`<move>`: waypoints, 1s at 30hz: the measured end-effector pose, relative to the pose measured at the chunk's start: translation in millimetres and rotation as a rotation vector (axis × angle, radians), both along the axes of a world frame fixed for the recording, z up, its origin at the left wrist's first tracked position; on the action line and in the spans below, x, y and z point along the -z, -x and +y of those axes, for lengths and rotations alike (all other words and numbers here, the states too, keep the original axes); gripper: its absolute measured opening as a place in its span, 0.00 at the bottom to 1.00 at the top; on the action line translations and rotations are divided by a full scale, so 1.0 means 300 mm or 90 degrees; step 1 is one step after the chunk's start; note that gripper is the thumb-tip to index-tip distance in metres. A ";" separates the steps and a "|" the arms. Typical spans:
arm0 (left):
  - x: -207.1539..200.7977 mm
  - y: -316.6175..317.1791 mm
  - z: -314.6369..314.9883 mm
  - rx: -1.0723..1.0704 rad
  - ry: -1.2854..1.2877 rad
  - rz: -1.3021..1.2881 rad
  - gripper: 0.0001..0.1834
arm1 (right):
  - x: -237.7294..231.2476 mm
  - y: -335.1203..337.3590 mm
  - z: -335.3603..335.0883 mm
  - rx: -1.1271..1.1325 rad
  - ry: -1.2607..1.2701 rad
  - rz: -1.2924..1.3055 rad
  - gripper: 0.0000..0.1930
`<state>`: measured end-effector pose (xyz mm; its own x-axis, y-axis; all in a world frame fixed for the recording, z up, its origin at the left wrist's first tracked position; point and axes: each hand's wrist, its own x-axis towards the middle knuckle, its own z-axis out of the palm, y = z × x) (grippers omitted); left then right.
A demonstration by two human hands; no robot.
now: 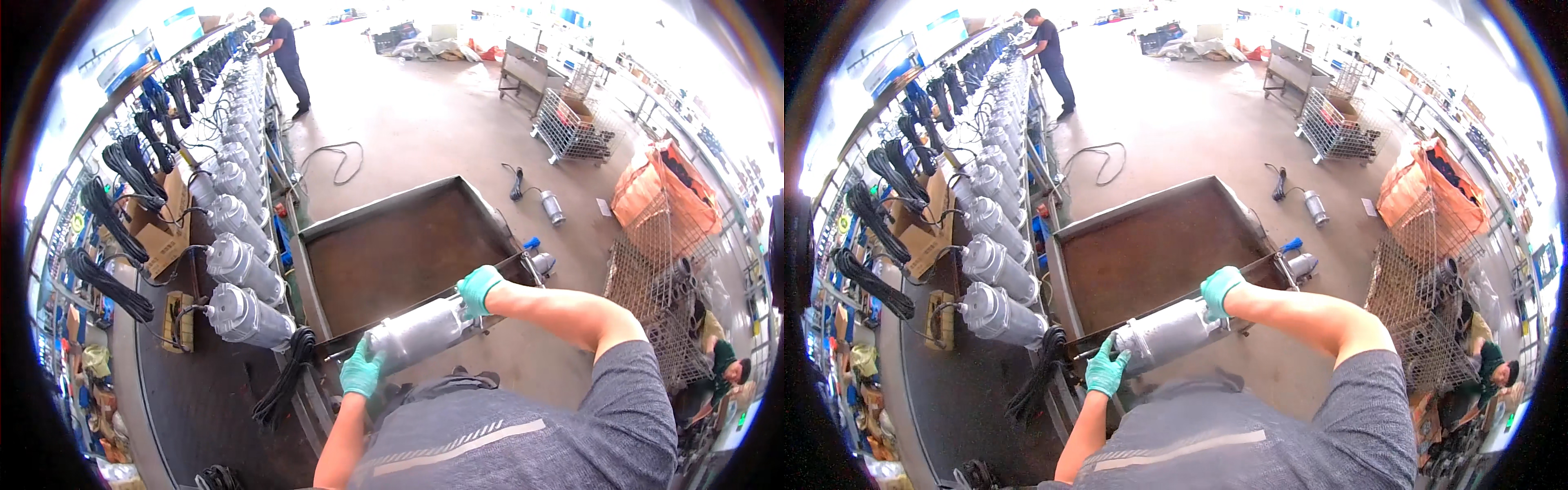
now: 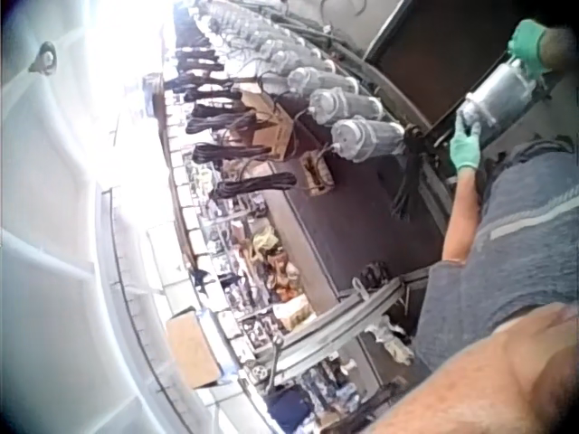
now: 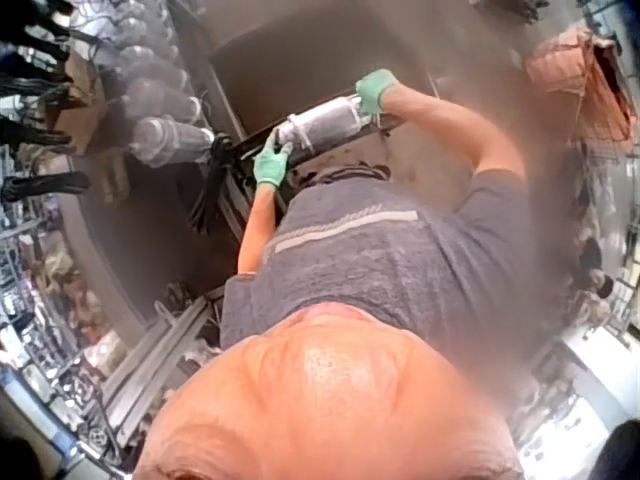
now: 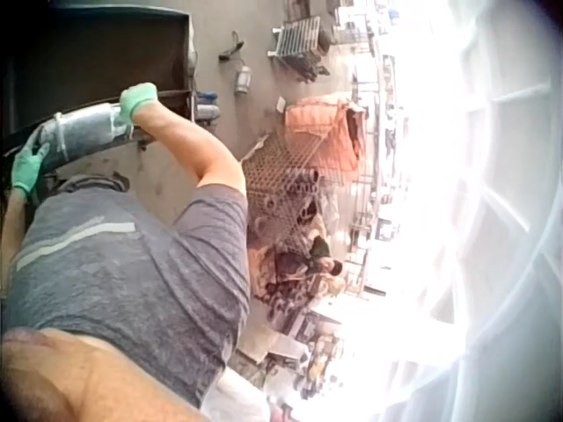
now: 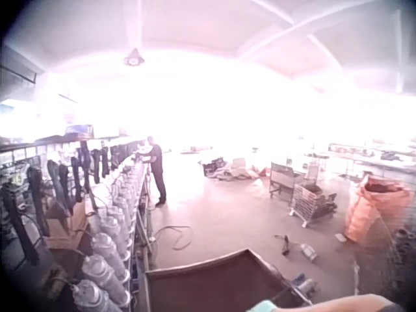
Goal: The person places a cylindrical metal component into a testing tank filled with liquid, uses a tool to secure and submerge it, removes it, and then places it onto a conveyor line alongside other components.
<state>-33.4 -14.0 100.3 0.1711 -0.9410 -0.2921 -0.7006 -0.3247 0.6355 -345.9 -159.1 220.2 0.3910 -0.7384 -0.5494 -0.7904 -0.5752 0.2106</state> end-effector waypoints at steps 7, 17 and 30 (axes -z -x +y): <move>0.035 -0.009 -0.012 0.013 0.016 -0.018 0.38 | 0.048 -0.003 -0.040 0.053 -0.053 0.023 0.23; 0.037 -0.011 0.003 0.016 0.029 -0.007 0.39 | 0.010 0.055 -0.048 -0.061 -0.109 -0.092 0.21; 0.060 -0.020 -0.022 0.026 0.043 -0.032 0.39 | -0.084 0.051 -0.017 0.062 -0.033 -0.156 0.18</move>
